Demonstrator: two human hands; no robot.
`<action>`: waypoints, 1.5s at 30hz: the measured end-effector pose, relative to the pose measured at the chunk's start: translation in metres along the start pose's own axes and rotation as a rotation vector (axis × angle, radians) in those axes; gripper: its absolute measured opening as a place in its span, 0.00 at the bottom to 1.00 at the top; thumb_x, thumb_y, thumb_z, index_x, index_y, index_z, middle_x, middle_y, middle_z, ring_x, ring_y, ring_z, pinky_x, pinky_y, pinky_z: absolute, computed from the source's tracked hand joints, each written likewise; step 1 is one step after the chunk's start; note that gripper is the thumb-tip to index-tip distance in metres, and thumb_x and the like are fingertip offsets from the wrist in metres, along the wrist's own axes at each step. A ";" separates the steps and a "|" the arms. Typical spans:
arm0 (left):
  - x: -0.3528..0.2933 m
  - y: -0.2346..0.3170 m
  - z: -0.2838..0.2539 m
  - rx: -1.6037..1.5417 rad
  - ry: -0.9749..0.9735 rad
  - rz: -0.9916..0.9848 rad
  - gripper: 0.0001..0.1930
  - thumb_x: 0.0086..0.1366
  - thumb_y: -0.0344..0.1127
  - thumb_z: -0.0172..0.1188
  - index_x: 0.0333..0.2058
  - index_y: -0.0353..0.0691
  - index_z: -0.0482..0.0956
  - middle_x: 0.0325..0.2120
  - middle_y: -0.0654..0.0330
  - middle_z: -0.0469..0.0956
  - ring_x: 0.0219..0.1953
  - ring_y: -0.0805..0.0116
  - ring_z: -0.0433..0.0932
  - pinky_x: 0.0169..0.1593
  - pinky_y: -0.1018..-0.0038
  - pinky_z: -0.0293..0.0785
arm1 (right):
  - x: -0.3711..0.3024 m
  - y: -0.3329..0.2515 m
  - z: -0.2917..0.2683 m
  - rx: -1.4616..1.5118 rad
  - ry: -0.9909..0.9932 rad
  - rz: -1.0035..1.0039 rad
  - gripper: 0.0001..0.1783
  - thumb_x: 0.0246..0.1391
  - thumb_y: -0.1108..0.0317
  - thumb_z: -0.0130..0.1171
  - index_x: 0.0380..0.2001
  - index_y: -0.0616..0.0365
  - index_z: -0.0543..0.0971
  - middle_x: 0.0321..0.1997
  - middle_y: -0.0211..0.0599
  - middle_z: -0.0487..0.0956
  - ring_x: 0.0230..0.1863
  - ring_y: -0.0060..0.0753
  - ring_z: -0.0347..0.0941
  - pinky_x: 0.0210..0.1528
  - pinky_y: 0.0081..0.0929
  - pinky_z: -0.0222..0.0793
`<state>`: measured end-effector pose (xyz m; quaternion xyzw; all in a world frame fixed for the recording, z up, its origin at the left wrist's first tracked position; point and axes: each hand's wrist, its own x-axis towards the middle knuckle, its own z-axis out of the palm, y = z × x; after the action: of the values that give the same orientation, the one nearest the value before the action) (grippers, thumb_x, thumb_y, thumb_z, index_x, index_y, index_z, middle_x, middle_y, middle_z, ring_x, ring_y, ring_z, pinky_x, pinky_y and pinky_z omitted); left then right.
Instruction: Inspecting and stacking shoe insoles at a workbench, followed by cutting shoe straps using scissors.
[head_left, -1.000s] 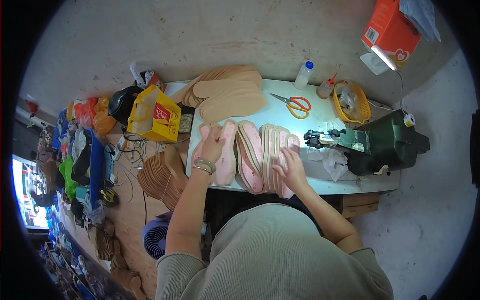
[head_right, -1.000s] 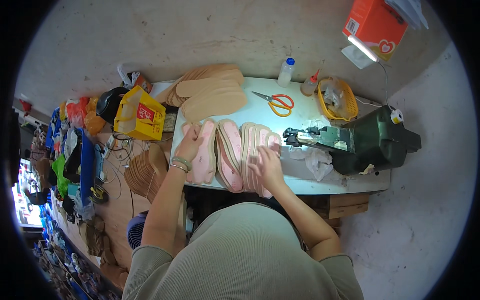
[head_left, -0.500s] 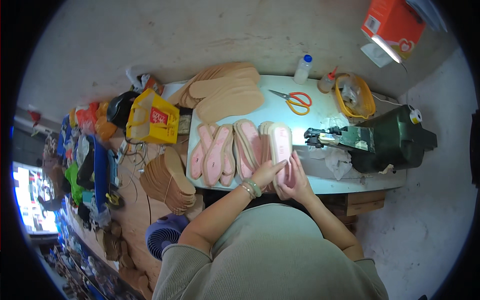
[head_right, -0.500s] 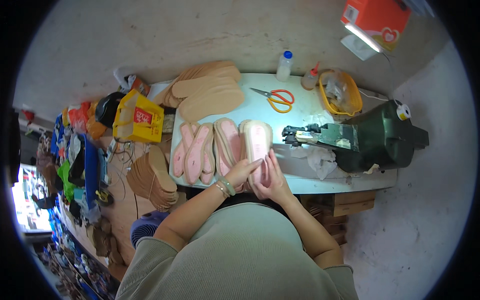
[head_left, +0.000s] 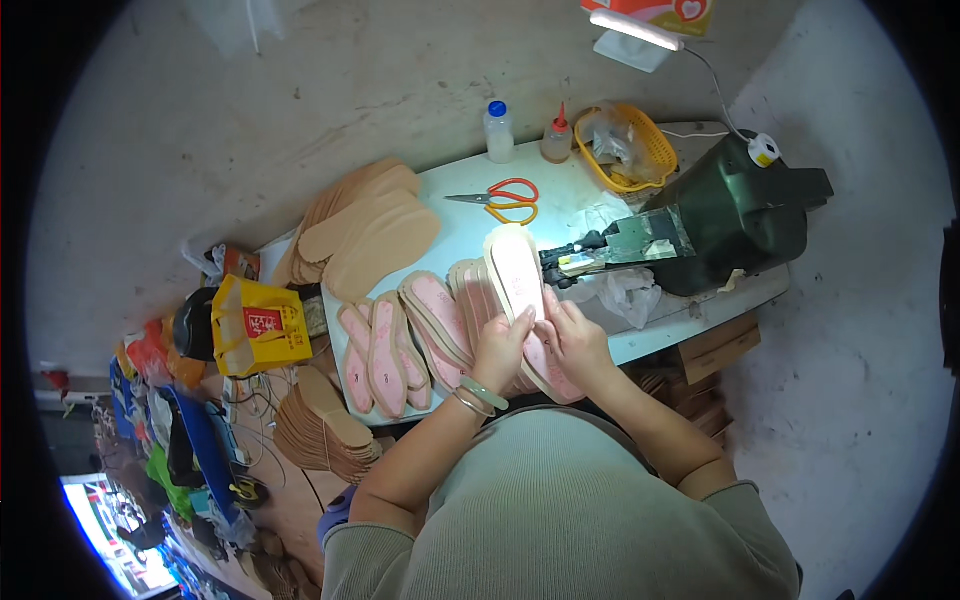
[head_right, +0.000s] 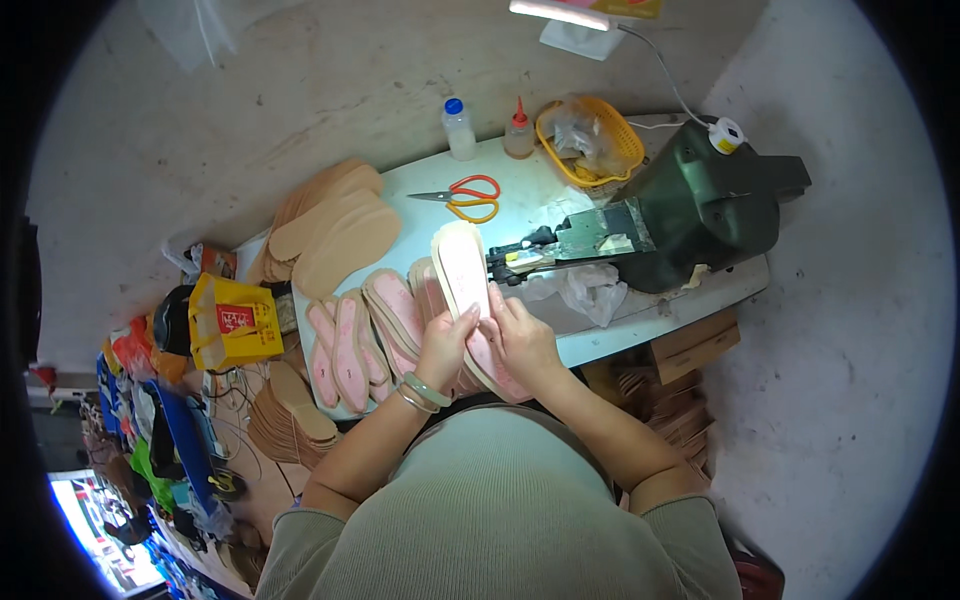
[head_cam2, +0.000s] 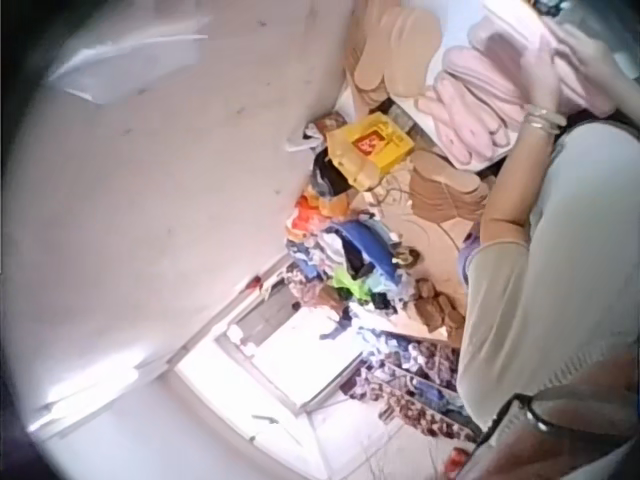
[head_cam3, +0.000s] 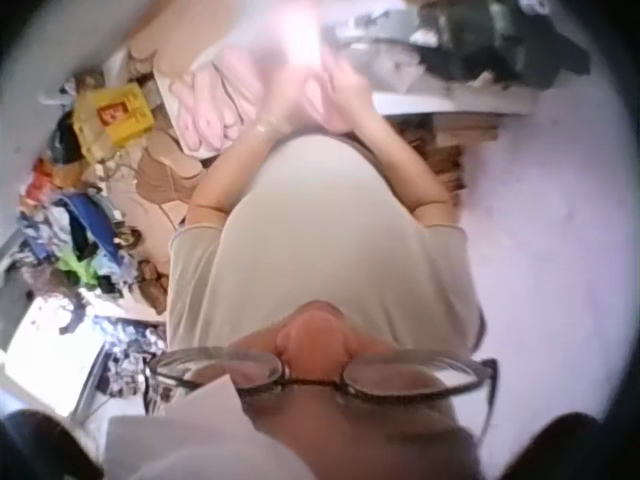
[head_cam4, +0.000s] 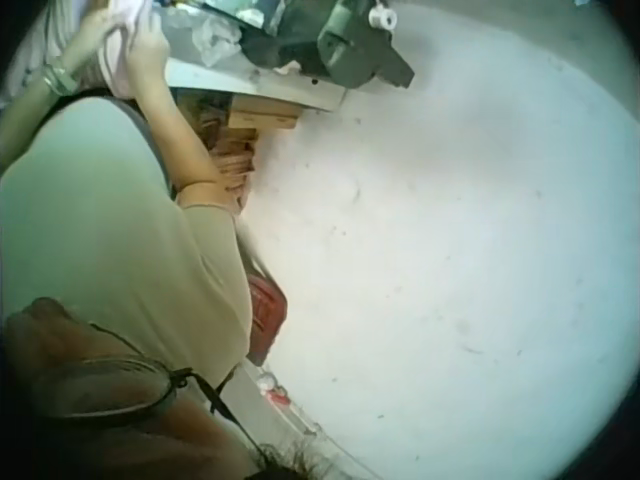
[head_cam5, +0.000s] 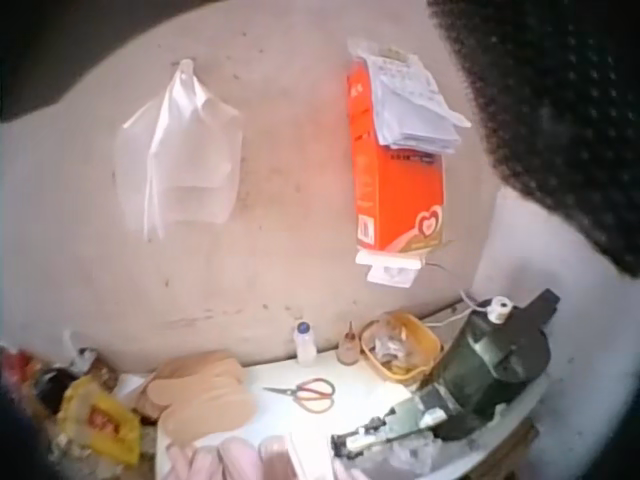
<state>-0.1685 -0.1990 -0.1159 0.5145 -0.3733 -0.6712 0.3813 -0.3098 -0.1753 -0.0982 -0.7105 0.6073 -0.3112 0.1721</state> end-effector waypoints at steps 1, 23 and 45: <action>0.003 0.005 0.005 -0.039 0.024 0.045 0.13 0.67 0.38 0.55 0.37 0.33 0.79 0.25 0.70 0.75 0.26 0.84 0.69 0.31 0.85 0.65 | 0.004 0.000 -0.007 -0.062 -0.004 -0.027 0.26 0.54 0.62 0.59 0.57 0.53 0.70 0.31 0.40 0.75 0.27 0.42 0.75 0.28 0.36 0.71; 0.133 0.074 0.026 1.037 0.269 1.028 0.23 0.59 0.44 0.61 0.45 0.30 0.75 0.45 0.46 0.72 0.49 0.52 0.71 0.56 0.63 0.64 | 0.003 0.045 0.003 1.429 -0.127 0.721 0.14 0.59 0.60 0.55 0.37 0.61 0.76 0.26 0.33 0.77 0.25 0.22 0.73 0.28 0.20 0.69; 0.139 0.113 0.003 1.214 -0.530 0.545 0.16 0.63 0.48 0.56 0.41 0.43 0.78 0.39 0.53 0.78 0.44 0.56 0.75 0.48 0.65 0.70 | 0.051 0.043 -0.013 1.262 -0.066 0.791 0.13 0.60 0.61 0.54 0.29 0.59 0.80 0.20 0.28 0.79 0.16 0.14 0.68 0.19 0.12 0.58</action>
<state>-0.1822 -0.3719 -0.0704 0.3440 -0.8761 -0.3285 0.0782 -0.3473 -0.2314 -0.1036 -0.2141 0.5182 -0.4939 0.6646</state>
